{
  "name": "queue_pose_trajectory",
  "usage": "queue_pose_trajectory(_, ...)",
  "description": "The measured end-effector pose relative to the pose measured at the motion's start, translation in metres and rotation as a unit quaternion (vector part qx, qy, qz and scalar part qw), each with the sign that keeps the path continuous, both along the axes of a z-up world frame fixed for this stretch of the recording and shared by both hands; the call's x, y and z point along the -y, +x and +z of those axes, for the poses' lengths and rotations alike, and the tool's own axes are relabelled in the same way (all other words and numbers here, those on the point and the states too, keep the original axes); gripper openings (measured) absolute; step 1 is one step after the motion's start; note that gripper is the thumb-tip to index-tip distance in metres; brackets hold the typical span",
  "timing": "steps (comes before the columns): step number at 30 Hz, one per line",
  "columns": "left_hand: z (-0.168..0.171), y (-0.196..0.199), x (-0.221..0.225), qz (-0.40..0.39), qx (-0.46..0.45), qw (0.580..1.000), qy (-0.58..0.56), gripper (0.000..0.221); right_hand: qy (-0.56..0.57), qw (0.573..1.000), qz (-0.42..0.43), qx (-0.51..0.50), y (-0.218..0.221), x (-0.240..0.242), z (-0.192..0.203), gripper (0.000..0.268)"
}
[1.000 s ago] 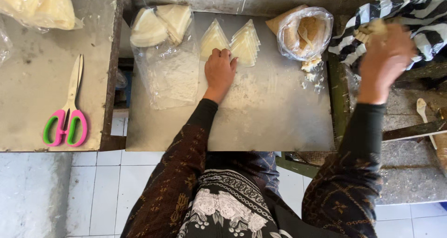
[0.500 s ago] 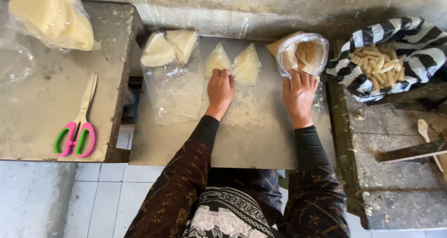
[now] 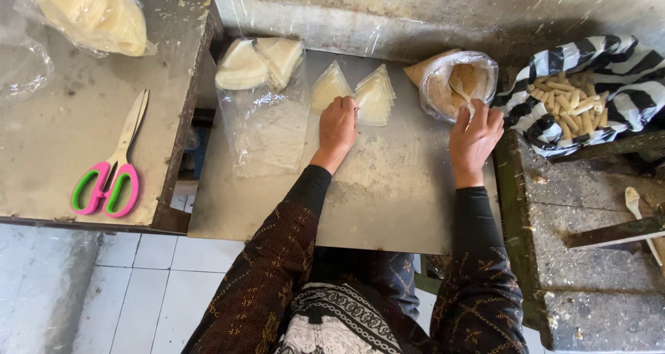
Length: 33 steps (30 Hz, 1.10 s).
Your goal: The person places filling onto triangular wrappers with a small spoon and rolls them into cylindrical shapes on a metal table.
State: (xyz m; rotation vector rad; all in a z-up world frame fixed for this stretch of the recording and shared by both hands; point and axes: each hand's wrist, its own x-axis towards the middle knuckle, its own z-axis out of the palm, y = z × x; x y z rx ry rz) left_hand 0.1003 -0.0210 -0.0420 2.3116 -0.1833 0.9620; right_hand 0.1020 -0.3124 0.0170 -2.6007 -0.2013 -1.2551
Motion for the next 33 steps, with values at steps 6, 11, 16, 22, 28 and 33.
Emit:
queue_pose_trajectory(6, 0.011, -0.008, 0.007, -0.062, 0.011, 0.992, -0.106, 0.018, 0.032, 0.998, 0.003, -0.059, 0.03, 0.022, -0.015, 0.011)
queue_pose_trajectory(11, 0.02, -0.007, 0.01, -0.087, -0.005, 0.976, -0.2, 0.021, 0.052, 0.998, 0.012, -0.017, 0.052, 0.039, -0.017, 0.007)
queue_pose_trajectory(16, 0.017, -0.004, 0.016, -0.149, -0.126, 0.906, -0.375, 0.012, 0.037, 0.999, 0.024, -0.002, 0.045, 0.024, -0.007, 0.009)
queue_pose_trajectory(22, 0.033, 0.014, 0.035, -0.198, -0.173, 0.858, -0.441, 0.012, 0.035, 0.999, -0.005, 0.015, 0.039, 0.028, -0.001, 0.002)
queue_pose_trajectory(28, 0.075, 0.013, 0.054, -0.273, -0.165, 0.828, -0.462, 0.014, -0.038, 0.998, 0.023, 0.048, 0.036, 0.022, 0.006, 0.01)
queue_pose_trajectory(33, 0.051, -0.034, 0.023, -0.306, -0.195, 0.825, -0.434, 0.011, 0.05, 0.996, 0.072, 0.013, 0.036, 0.019, 0.001, 0.009)
